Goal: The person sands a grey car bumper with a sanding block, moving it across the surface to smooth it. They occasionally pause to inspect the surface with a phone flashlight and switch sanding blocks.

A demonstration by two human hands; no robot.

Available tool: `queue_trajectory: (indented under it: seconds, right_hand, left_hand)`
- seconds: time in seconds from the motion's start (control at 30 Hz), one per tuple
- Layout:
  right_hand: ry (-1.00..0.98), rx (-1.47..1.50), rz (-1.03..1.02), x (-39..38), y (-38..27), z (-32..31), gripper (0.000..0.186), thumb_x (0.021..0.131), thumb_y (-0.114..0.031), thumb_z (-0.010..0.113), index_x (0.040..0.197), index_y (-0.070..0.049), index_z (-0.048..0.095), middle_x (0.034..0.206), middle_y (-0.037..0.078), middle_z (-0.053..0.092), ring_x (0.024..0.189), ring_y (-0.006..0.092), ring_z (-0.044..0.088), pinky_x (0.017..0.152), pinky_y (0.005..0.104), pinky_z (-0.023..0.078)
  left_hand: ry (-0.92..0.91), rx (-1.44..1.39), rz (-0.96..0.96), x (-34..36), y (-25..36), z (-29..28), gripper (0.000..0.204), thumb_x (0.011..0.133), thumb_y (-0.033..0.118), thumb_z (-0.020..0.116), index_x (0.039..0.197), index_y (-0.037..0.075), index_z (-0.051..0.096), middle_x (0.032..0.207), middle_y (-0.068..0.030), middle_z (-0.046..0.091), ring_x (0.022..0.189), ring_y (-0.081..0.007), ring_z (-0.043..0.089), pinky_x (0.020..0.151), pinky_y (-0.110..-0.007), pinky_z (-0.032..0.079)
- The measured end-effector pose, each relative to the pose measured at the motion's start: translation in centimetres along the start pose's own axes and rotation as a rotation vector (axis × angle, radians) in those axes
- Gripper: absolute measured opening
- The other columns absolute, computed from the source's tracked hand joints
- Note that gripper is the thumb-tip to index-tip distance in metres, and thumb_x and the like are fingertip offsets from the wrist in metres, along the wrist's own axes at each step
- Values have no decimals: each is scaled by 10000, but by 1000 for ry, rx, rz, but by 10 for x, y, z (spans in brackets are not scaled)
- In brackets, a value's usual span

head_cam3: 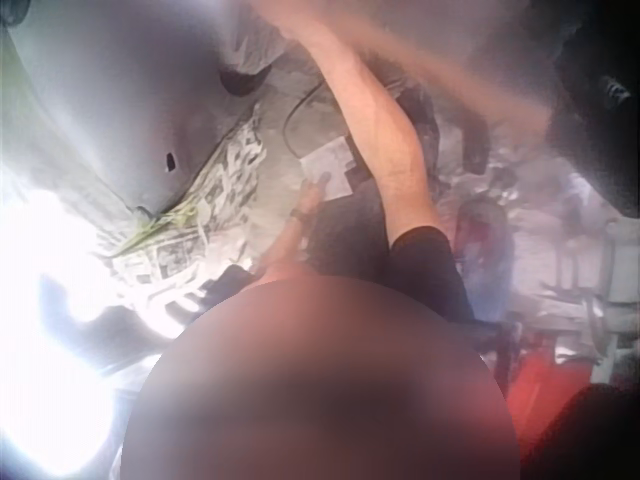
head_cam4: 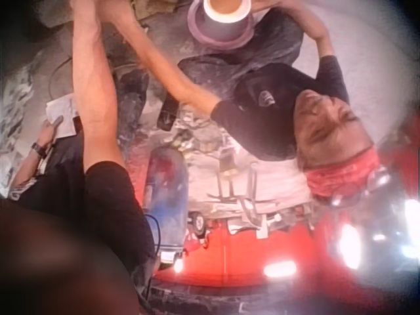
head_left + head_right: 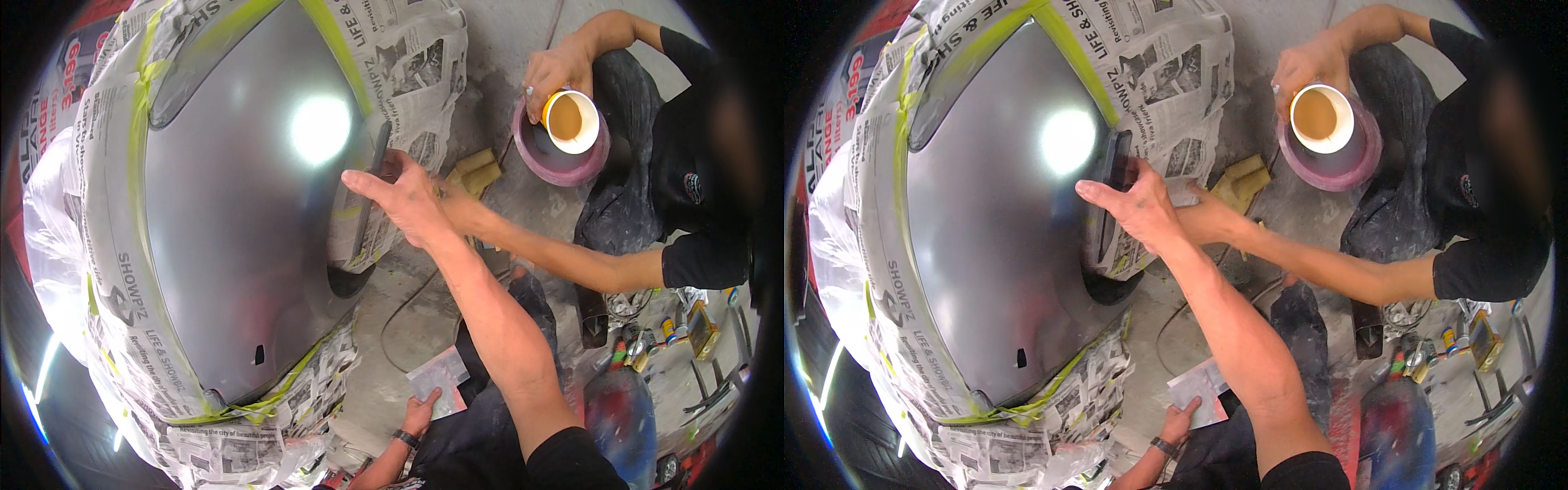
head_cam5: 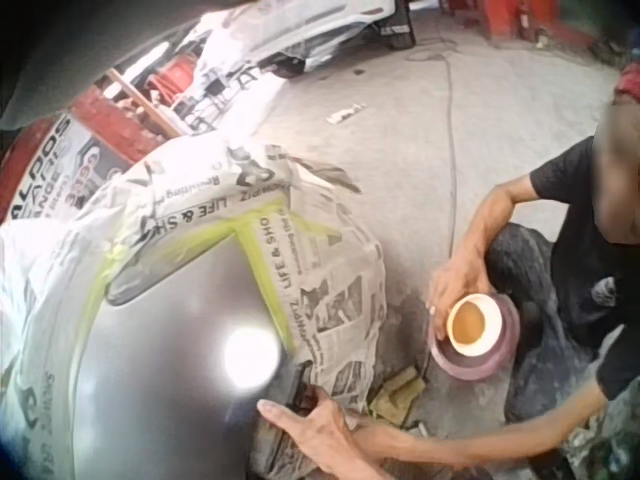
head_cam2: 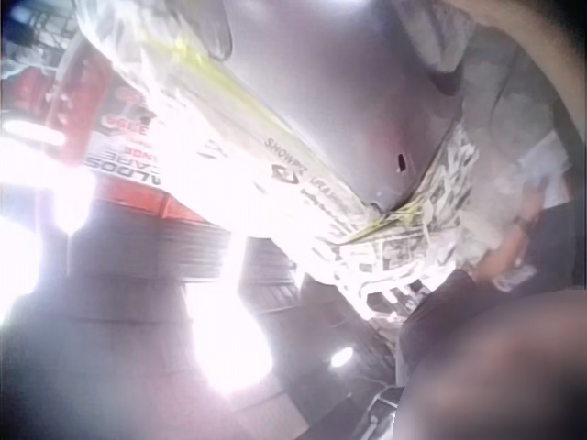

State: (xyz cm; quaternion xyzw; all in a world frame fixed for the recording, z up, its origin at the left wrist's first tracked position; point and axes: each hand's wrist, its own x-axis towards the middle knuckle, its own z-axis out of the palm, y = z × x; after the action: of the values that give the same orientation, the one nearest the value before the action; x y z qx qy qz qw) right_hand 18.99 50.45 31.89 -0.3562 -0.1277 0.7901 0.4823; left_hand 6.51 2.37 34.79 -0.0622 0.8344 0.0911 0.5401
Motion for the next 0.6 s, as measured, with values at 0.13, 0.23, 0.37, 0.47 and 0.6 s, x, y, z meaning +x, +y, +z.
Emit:
queue_trajectory:
  seconds: [0.13,0.23,0.37,0.47,0.6]
  right_hand:
    - [-105,-318,-147,-6,0,-9,1103,740,-281,891,1519,97,209,1141,162,641,1070,225,632,981,362,495]
    - [-266,-400,-172,-5,-1,-15,1282,720,-258,904,1567,65,-2,1121,162,635,1063,238,634,981,372,494]
    - [-466,-152,4,3,-9,-21,1375,704,-270,909,1568,30,-117,1118,162,629,1055,252,637,982,379,491]
    - [-553,-16,22,11,-6,-20,1368,702,-300,906,1574,22,-98,1110,162,631,1041,261,641,979,386,493]
    - [-638,62,89,19,-6,-18,1336,696,-323,906,1589,-13,-39,1086,157,639,1020,262,648,955,385,503]
  left_hand:
    - [-19,-105,33,-8,6,7,298,917,228,756,1031,-44,718,966,-80,740,811,-150,676,721,-297,530]
    - [6,-56,44,-5,1,3,289,919,219,753,1045,-38,717,982,-77,741,825,-152,682,727,-297,534]
    - [11,-35,19,-12,9,2,285,919,217,752,1040,-39,718,978,-73,741,815,-149,680,722,-296,533]
    - [40,35,-23,-25,27,4,279,919,221,752,1021,-38,719,953,-69,737,782,-143,673,687,-298,527]
    - [73,216,-147,-26,37,-3,287,921,247,751,980,-32,719,883,-57,726,691,-131,649,591,-291,495]
